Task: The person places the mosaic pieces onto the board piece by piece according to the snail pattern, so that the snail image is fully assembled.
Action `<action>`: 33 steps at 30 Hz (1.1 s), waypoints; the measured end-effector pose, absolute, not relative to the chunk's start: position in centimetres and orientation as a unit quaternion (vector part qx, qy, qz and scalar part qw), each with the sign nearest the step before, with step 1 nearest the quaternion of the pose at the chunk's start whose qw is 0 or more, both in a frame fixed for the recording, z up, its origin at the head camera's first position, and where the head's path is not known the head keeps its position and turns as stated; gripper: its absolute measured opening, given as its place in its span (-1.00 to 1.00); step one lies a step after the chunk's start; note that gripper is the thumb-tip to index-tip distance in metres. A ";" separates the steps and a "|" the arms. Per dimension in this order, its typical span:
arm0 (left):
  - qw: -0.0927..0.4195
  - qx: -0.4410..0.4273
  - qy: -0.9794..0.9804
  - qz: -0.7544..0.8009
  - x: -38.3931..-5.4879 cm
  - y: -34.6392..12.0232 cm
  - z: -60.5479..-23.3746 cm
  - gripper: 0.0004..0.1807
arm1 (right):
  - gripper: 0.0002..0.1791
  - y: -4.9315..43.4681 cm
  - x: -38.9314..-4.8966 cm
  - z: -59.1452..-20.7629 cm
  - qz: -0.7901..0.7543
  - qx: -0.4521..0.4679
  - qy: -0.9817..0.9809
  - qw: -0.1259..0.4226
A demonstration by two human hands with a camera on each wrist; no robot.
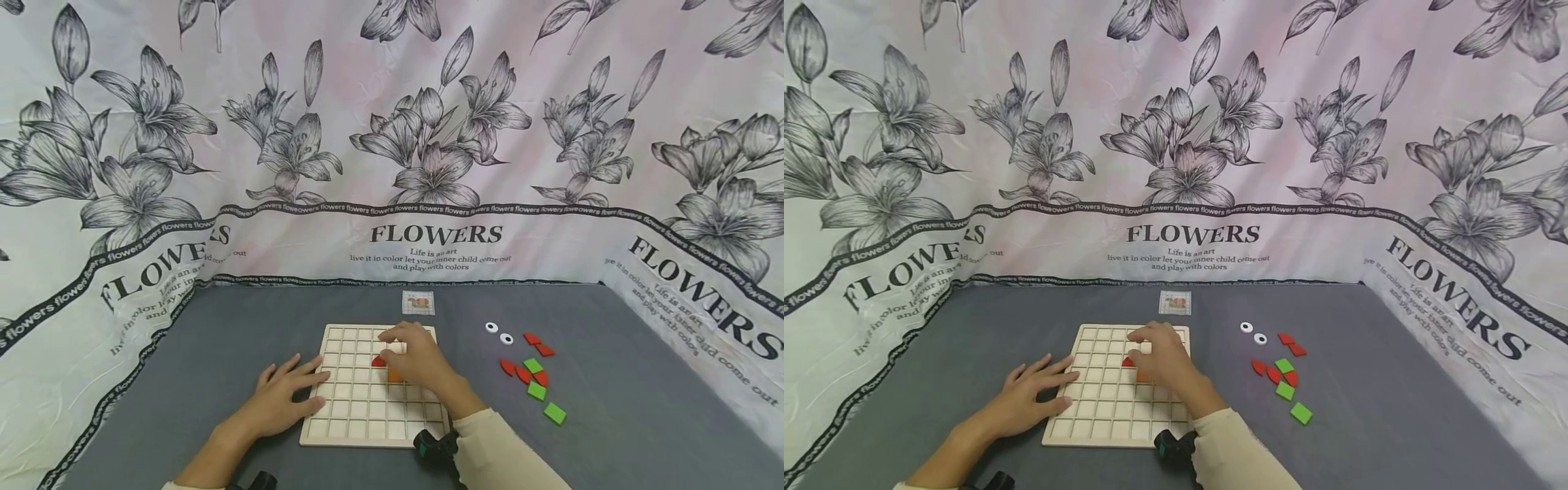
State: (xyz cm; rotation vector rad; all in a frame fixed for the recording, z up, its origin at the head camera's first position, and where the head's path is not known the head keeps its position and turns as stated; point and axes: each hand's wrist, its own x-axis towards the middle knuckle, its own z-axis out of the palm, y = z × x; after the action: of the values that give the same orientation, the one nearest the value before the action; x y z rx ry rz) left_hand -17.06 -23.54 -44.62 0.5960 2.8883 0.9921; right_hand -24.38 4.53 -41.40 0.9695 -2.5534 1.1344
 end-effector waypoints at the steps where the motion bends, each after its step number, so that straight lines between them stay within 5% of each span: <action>1: 0.014 0.191 0.928 0.320 -17.0 -23.5 -44.6 -0.42 | -0.75 4.7 -24.3 -41.0 0.390 0.332 -0.853 0.096; 19: 0.013 0.190 0.928 0.319 -16.8 -23.5 -44.6 -0.43 | -0.65 11.7 -22.3 -35.4 0.352 0.343 -0.851 0.186; 33: 0.011 0.194 0.928 0.319 -17.1 -23.6 -44.8 -0.43 | -0.59 19.2 -22.4 -36.2 0.335 0.327 -0.858 0.214</action>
State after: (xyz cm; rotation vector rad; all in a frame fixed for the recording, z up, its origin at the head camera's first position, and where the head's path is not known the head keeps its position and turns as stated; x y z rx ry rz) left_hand -17.08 -23.59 -44.77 0.6044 2.8938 0.9940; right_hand -22.38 19.17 -36.19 0.9063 -2.3792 0.9280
